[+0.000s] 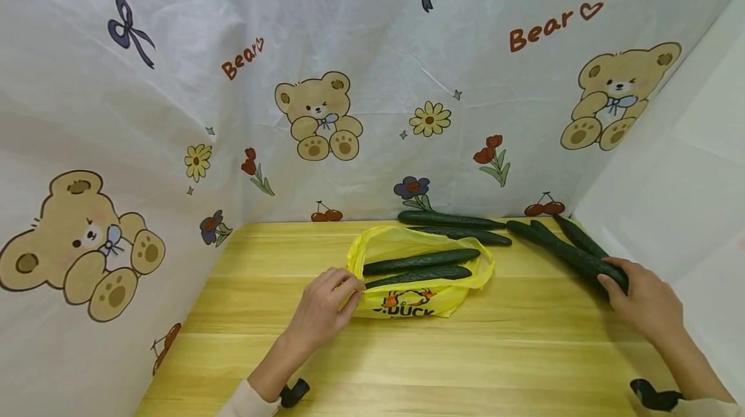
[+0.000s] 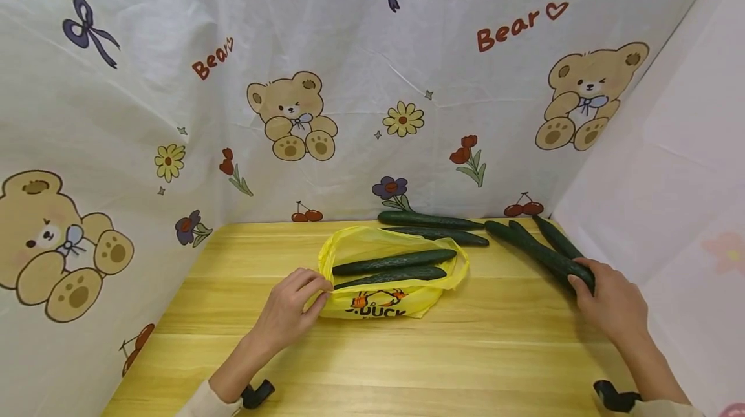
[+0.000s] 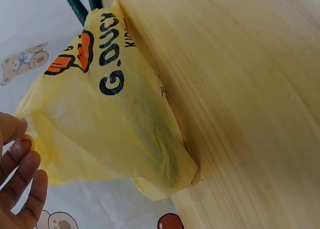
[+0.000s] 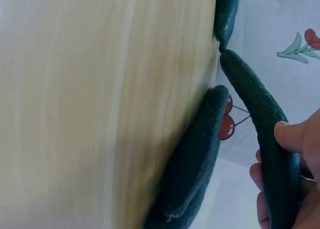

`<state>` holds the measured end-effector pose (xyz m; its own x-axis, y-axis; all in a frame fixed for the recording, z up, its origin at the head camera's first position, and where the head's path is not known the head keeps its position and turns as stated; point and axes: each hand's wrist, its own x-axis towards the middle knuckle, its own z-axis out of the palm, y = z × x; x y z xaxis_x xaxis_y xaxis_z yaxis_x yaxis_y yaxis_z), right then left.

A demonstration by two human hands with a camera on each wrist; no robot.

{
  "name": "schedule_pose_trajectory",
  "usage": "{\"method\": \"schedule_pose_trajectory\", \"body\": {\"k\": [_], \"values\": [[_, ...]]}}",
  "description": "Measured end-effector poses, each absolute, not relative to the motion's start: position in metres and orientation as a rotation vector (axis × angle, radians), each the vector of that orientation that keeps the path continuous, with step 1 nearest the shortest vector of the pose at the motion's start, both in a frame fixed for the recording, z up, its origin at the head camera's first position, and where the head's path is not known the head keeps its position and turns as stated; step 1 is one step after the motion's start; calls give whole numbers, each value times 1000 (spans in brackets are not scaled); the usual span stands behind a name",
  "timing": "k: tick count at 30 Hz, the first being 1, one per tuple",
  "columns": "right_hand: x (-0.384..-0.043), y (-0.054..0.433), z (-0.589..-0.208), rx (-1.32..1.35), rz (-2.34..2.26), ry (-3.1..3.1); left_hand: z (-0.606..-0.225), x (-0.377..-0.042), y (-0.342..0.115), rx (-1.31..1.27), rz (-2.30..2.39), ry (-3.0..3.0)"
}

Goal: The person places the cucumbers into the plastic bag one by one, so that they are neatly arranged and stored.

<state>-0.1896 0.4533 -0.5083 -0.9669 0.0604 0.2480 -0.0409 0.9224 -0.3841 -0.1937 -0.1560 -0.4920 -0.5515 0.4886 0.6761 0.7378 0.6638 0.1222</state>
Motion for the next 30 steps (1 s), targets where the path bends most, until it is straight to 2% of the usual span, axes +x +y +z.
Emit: {"method": "schedule_pose_trajectory", "body": {"k": [10, 30], "values": [[-187, 442, -497, 132, 596, -2720, -492, -194, -156, -940, -515, -2261], [-197, 410, -479, 487, 1020, -2602, -494, -192, -155, -937, -505, -2255]]}}
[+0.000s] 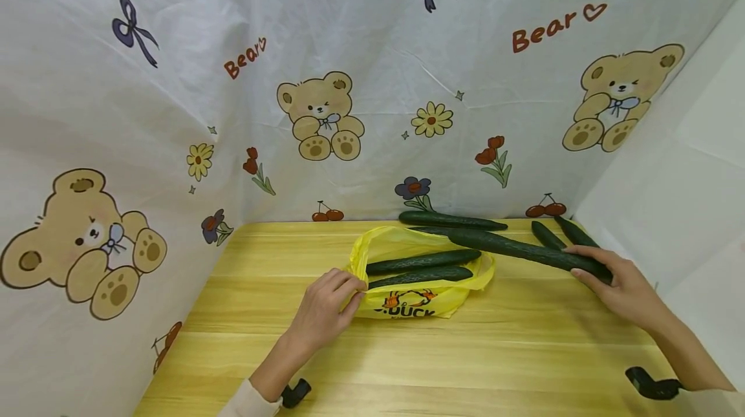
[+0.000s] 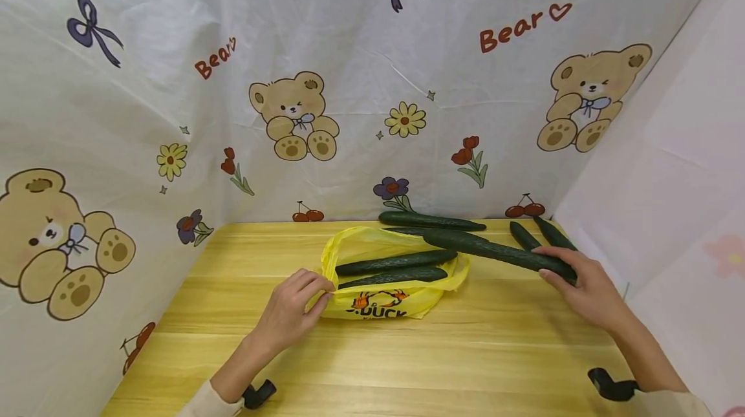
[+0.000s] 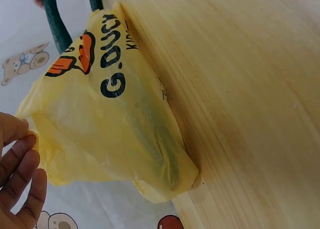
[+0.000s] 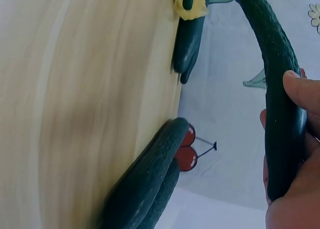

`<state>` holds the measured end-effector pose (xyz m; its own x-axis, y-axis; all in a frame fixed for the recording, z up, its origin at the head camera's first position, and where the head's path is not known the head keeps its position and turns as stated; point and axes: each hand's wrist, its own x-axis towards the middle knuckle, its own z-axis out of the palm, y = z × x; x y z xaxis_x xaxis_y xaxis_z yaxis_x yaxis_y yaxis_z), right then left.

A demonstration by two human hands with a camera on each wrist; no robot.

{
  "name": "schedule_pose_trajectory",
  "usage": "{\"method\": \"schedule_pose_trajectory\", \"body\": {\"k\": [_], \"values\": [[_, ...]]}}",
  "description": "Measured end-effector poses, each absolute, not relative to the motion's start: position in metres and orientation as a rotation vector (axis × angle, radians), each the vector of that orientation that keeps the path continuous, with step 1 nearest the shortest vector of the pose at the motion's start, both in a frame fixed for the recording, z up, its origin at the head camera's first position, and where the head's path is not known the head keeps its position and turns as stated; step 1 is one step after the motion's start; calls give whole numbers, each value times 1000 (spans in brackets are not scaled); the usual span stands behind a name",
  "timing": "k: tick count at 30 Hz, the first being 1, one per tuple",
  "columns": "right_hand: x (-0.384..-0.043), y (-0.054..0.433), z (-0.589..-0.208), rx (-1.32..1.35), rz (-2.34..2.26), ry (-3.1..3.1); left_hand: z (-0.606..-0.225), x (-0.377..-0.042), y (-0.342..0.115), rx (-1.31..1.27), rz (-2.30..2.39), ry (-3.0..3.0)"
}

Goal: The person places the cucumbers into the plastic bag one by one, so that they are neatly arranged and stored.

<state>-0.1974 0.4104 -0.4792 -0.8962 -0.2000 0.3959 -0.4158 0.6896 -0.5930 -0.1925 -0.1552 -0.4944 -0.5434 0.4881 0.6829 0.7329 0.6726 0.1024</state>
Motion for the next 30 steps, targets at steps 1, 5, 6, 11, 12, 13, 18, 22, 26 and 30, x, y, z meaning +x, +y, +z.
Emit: {"method": "schedule_pose_trajectory", "body": {"k": [1, 5, 6, 11, 12, 13, 18, 22, 26, 30], "values": [[-198, 408, -478, 509, 1039, -2603, -494, -192, -155, -936, -506, -2256], [-203, 394, -473, 604, 1051, -2610, -493, -192, -153, -924, -508, -2281], [-204, 391, -472, 626, 1045, -2611, -493, -191, -153, -921, -510, -2287], [-211, 370, -465, 721, 1038, -2650, -491, -190, -152, -914, -520, -2309], [-212, 366, -464, 740, 1046, -2658, -491, -190, -152, -915, -521, -2306], [-214, 362, -463, 767, 1050, -2661, -490, -190, -152, -917, -520, -2304], [-225, 338, -457, 885, 995, -2657, -491, -191, -152, -929, -509, -2282], [-234, 318, -455, 951, 982, -2697, -491, -191, -153, -944, -500, -2268], [-244, 298, -457, 985, 1016, -2747, -491, -190, -152, -956, -500, -2257], [-252, 280, -461, 1023, 1114, -2788, -491, -190, -151, -961, -508, -2244]]}}
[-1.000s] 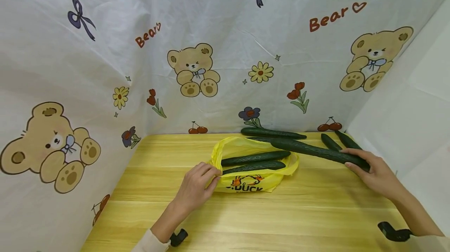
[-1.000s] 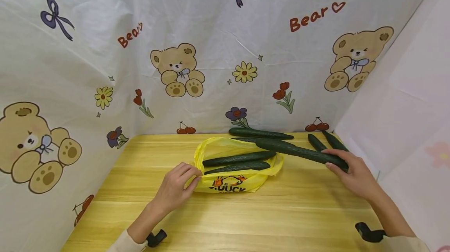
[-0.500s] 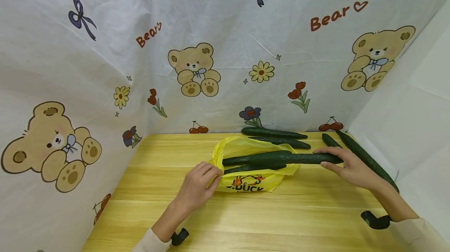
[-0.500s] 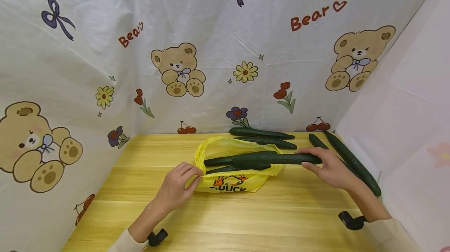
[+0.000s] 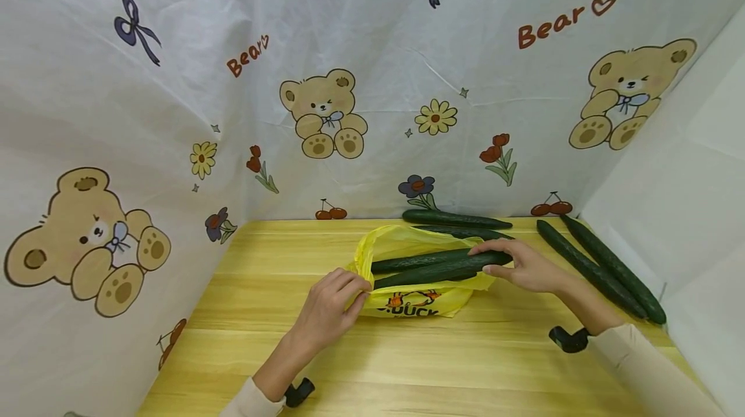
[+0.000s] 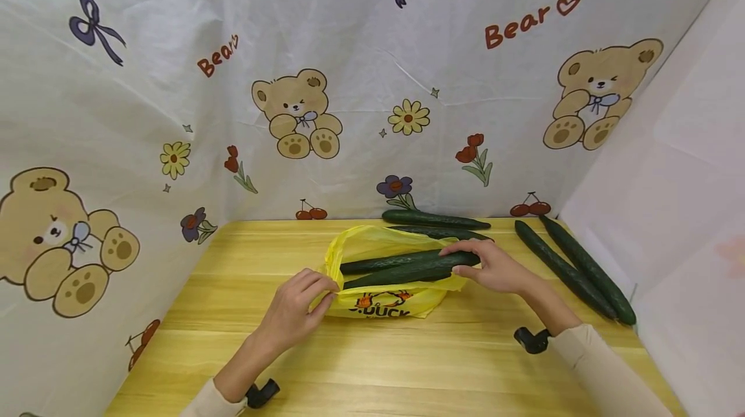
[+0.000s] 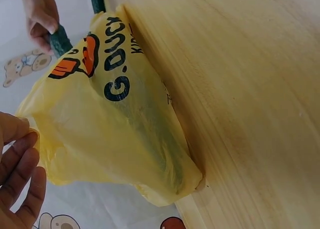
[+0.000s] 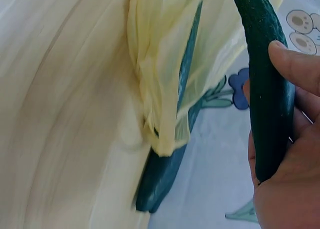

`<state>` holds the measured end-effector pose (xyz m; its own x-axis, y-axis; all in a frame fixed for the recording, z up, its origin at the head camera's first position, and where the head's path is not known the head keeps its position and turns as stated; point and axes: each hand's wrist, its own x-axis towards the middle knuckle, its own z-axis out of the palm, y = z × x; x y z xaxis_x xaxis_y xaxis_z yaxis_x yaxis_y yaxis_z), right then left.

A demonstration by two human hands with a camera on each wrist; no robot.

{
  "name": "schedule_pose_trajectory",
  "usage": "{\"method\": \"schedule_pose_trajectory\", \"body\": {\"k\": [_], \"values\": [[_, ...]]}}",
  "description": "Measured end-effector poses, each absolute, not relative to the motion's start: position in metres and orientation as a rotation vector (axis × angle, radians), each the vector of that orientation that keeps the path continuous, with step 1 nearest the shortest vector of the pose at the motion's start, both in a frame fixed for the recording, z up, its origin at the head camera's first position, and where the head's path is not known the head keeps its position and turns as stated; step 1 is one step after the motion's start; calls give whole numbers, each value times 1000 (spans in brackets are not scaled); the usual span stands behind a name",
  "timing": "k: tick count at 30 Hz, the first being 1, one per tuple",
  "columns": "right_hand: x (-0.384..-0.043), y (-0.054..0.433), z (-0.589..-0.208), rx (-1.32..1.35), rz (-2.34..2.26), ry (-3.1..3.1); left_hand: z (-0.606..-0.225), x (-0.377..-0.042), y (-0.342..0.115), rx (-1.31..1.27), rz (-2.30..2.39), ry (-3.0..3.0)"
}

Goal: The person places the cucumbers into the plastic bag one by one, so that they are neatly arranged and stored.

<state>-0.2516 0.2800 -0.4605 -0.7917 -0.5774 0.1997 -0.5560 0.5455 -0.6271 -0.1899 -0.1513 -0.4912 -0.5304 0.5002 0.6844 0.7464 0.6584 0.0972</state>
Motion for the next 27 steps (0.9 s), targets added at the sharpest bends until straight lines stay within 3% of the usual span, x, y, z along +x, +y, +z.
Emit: {"method": "schedule_pose_trajectory", "body": {"k": [18, 27], "values": [[-293, 218, -478, -1058, -936, 2462, -487, -192, -147, -975, -556, -2215], [-289, 208, -485, -1069, -714, 2576, -484, -189, -147, -965, -570, -2208]]}}
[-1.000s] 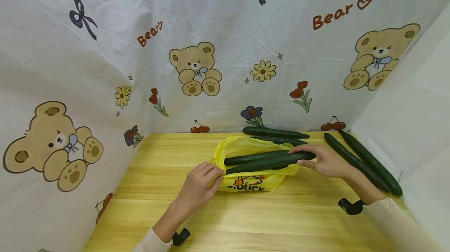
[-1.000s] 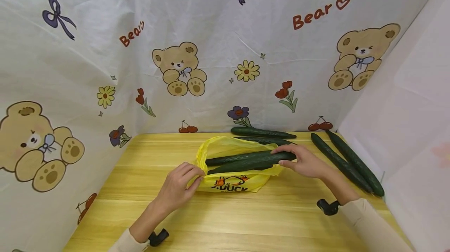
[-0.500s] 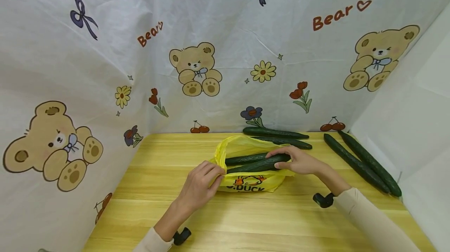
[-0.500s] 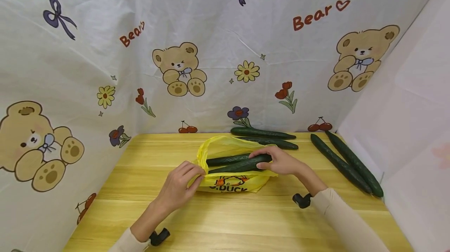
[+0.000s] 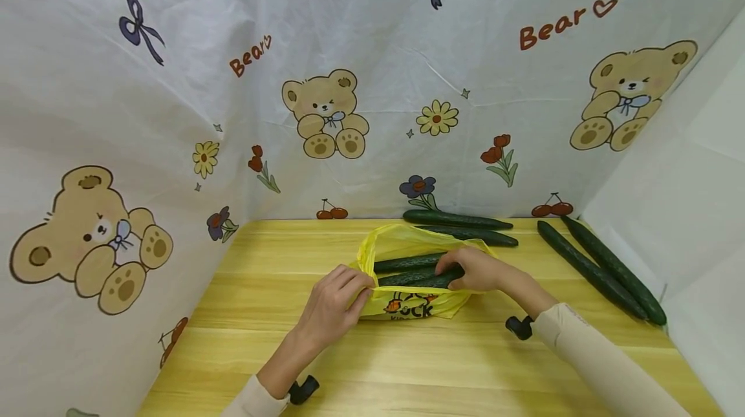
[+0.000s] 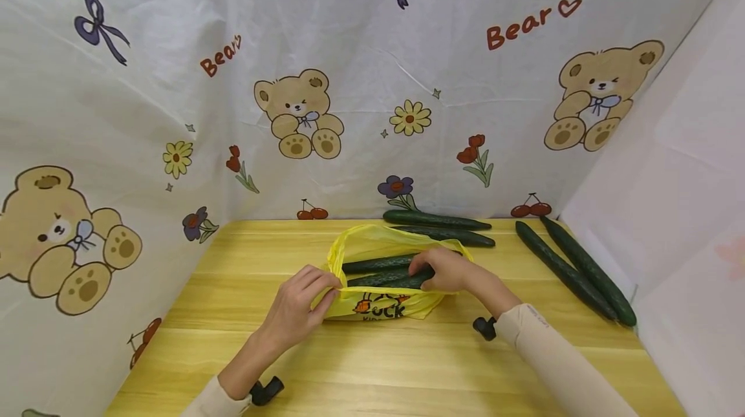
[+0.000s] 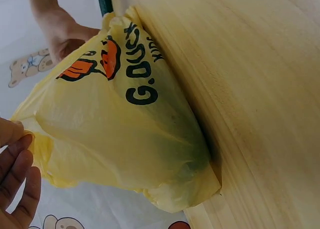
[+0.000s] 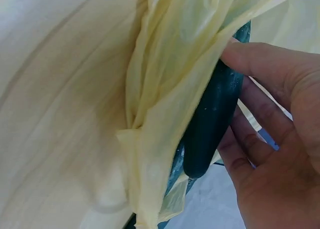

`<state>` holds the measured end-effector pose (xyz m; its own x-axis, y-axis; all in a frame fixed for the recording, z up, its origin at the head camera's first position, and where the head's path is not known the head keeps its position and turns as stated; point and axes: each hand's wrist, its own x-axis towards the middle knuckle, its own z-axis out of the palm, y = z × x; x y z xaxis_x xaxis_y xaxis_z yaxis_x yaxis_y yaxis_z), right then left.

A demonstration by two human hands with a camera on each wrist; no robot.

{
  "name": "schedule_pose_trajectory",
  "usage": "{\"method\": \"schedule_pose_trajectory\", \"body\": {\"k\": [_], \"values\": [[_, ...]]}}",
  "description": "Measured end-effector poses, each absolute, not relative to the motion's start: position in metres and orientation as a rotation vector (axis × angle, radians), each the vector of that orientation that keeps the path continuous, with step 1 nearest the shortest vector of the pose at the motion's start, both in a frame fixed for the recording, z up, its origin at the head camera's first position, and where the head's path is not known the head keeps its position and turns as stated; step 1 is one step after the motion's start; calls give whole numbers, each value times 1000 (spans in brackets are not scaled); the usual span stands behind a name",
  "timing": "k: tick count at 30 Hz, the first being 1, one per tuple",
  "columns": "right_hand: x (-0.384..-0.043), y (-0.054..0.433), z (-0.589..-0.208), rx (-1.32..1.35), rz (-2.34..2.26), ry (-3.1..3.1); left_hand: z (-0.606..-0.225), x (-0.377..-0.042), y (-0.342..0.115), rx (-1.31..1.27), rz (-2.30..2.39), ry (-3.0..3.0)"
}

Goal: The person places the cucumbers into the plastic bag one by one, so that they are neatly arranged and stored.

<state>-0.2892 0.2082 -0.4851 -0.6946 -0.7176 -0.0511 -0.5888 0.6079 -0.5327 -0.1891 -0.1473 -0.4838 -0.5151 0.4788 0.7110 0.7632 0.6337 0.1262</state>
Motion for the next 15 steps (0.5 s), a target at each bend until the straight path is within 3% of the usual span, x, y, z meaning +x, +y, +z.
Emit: {"method": "schedule_pose_trajectory", "body": {"k": [15], "values": [[-279, 221, -487, -1057, -760, 2469, -479, -195, -152, -844, -639, -2176]]}}
